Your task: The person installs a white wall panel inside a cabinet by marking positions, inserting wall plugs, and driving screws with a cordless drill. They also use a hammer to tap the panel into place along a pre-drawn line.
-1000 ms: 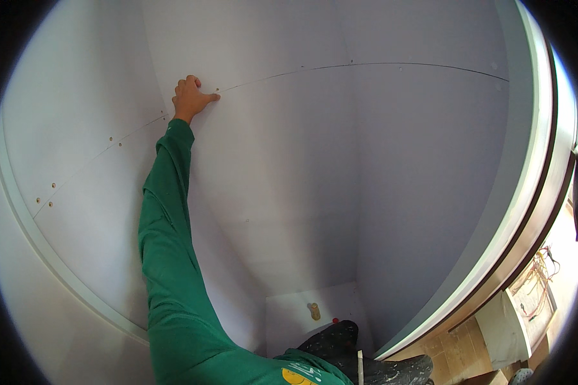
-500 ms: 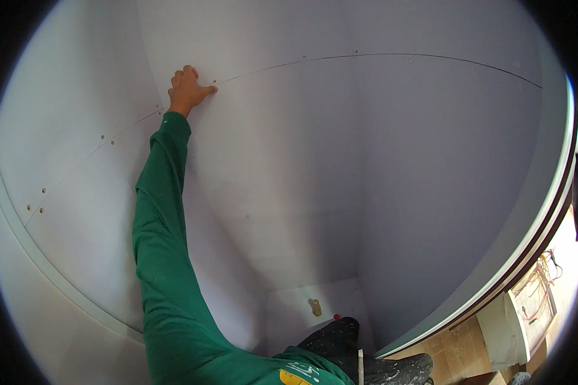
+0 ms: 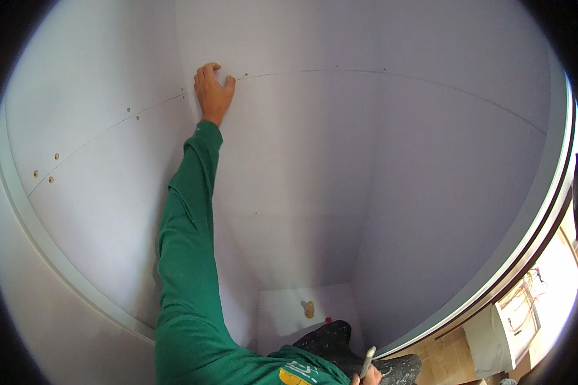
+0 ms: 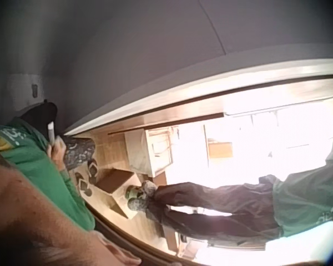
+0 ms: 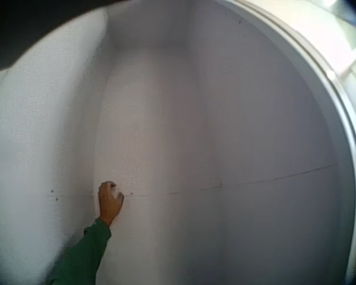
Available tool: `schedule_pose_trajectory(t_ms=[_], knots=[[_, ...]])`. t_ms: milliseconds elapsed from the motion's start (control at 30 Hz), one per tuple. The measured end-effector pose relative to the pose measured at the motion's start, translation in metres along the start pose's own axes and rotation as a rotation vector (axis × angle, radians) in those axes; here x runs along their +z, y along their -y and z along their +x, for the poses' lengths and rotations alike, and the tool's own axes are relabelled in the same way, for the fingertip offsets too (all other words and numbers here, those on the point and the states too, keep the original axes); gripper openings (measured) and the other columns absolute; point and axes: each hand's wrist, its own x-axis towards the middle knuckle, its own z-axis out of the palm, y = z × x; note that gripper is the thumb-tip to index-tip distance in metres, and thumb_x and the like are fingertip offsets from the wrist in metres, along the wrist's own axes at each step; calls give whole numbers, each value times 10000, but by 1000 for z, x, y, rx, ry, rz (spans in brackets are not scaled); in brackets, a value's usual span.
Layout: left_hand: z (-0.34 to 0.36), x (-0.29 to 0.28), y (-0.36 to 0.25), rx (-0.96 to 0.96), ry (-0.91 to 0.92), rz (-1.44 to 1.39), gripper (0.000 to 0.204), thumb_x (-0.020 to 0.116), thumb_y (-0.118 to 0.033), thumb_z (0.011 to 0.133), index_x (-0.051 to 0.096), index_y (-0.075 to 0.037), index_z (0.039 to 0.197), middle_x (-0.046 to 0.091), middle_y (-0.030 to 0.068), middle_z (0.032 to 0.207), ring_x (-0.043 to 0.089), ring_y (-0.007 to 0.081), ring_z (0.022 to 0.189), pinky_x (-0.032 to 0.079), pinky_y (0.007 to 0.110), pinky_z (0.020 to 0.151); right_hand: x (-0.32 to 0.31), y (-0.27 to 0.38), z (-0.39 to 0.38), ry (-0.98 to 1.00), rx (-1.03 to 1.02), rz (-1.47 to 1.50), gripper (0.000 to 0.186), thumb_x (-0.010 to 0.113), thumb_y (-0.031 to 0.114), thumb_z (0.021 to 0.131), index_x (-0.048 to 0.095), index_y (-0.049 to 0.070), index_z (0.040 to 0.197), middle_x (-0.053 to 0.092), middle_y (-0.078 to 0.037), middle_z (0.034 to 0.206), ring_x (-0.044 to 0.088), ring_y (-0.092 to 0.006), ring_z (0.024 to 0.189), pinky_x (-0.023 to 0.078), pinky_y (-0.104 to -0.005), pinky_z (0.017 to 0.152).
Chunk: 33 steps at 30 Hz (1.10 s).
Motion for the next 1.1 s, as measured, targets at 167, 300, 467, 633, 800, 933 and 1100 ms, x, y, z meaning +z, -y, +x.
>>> schedule_pose_trajectory(t_ms=[167,300,467,633,800,933,1100], knots=[[-39,18,-9,141,-187,-10,420,685,-142,892,580,-47,1288,564,163,1393,515,366,1308,429,506,1084,80,27,159,-92,-308,147,30,451,31,990,424,33,976,568,-171,991,506,-273,826,460,-385,834],[-54,21,9,173,-189,27,405,650,-160,919,589,-42,1301,529,152,1479,465,350,1409,402,505,1144,138,63,314,-164,-392,-7,87,462,39,1049,539,2,1034,601,-155,1005,564,-257,902,462,-362,881],[-61,19,13,155,-165,-10,384,638,-157,933,579,-56,1299,512,139,1500,451,344,1428,383,502,1164,174,119,487,-251,-646,134,196,580,120,1069,699,-29,1023,714,-99,954,629,-167,823,500,-316,729],[-58,20,1,119,-197,-49,353,648,-187,915,622,-58,1242,536,132,1474,461,329,1418,394,486,1165,175,188,603,-219,-900,-52,211,653,194,1052,750,7,1041,720,-75,947,609,-130,780,483,-292,677],[-61,17,6,121,-202,-39,335,645,-188,915,623,-56,1222,540,142,1461,460,327,1419,392,480,1169,195,206,640,-209,-1099,-192,213,680,227,1035,745,25,1019,728,-99,967,624,-148,764,505,-305,661],[-59,18,10,128,-204,-41,327,645,-184,913,622,-58,1215,544,143,1452,460,326,1420,391,480,1171,202,209,644,-209,-1102,-223,212,686,229,1028,744,26,1013,736,-112,992,670,-178,807,538,-320,667],[-61,17,8,133,-205,-30,327,654,-165,902,619,-62,1210,545,138,1451,464,320,1420,392,476,1173,206,215,638,-224,-1168,-283,213,690,229,1016,752,27,1001,743,-112,999,692,-224,878,555,-351,716]])
